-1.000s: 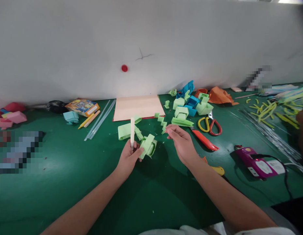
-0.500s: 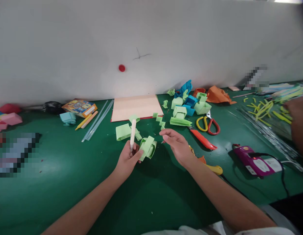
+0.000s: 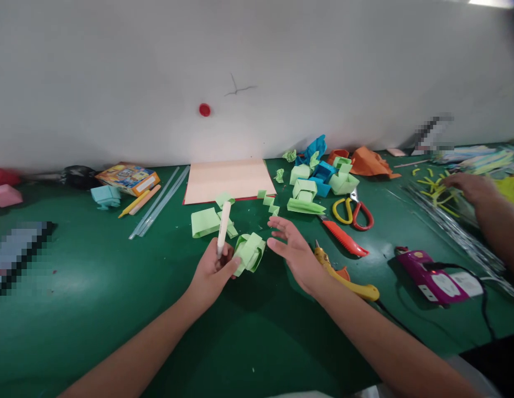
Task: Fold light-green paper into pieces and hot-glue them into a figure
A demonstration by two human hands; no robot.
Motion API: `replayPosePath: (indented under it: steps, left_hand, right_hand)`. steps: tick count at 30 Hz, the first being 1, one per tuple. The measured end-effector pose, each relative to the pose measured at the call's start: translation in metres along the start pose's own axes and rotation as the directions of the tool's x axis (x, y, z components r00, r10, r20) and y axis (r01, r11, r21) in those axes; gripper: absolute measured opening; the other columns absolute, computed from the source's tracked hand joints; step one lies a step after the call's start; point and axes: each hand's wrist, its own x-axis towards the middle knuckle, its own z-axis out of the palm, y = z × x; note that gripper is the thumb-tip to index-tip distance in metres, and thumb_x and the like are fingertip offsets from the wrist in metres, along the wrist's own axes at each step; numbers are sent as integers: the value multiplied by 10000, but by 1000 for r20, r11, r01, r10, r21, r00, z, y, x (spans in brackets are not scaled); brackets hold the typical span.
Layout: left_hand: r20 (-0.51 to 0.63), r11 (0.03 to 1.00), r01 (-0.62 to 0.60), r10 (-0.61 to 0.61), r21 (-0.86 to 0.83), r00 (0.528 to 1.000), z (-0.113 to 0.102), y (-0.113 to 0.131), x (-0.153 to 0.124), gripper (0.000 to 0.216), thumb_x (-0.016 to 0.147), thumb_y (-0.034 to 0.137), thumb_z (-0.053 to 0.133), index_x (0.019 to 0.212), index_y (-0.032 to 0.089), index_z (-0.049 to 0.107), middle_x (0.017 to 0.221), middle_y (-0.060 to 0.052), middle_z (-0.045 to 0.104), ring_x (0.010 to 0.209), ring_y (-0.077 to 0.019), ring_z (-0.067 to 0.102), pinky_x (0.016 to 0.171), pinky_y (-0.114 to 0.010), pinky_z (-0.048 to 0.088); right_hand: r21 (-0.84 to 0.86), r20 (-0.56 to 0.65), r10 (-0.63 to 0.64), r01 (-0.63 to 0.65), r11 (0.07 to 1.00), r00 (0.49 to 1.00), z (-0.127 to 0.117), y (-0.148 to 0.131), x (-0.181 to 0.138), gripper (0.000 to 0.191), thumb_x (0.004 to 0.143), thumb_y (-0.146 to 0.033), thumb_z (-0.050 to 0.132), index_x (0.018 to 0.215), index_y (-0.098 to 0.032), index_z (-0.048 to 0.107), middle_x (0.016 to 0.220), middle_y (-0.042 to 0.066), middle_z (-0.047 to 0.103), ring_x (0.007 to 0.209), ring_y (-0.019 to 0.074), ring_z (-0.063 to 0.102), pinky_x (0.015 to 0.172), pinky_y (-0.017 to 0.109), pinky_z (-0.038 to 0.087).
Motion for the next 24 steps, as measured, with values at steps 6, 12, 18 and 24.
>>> replayPosePath:
  steps: [6,12,18,24]
  left_hand:
    - [88,986,-110,99,123,991,1,-6,-2,293,875,302,664,863,227,381,825,57,391,648,-92,403,575,-228,440]
    - [114,930,-225,200,291,973,3,-6,-10,269,860,216,642,890,237,375,860,50,416,687,-106,455,633,-254,457]
    - [63,804,-354,371,478,927,4,-2,-12,235,850,154,595,913,237,385,917,17,469,797,-143,502,707,-278,469]
    - [159,703,-458,450,543,879,1,3,-16,142,894,143,564,924,216,446,957,-21,492,819,-160,500,713,-283,450]
  right_hand:
    - [90,248,97,-122,988,964,6,7,-7,675,761,-409,808,1352,-327,492,1444,77,504,1292,275,526,1058,458,459]
    - [110,260,0,-30,994,966,-1,7,-9,634,722,-326,844,1287,-332,557,1317,52,547,1222,259,548,1014,422,473]
    - [277,302,-185,100,956,935,-2,6,-8,540,792,-382,805,1290,-319,606,1314,55,606,1225,266,547,1011,403,457]
    - [292,253,-267,190,937,930,-1,1,-10,284,853,-414,737,1087,-254,741,1186,74,674,1151,274,583,992,393,445]
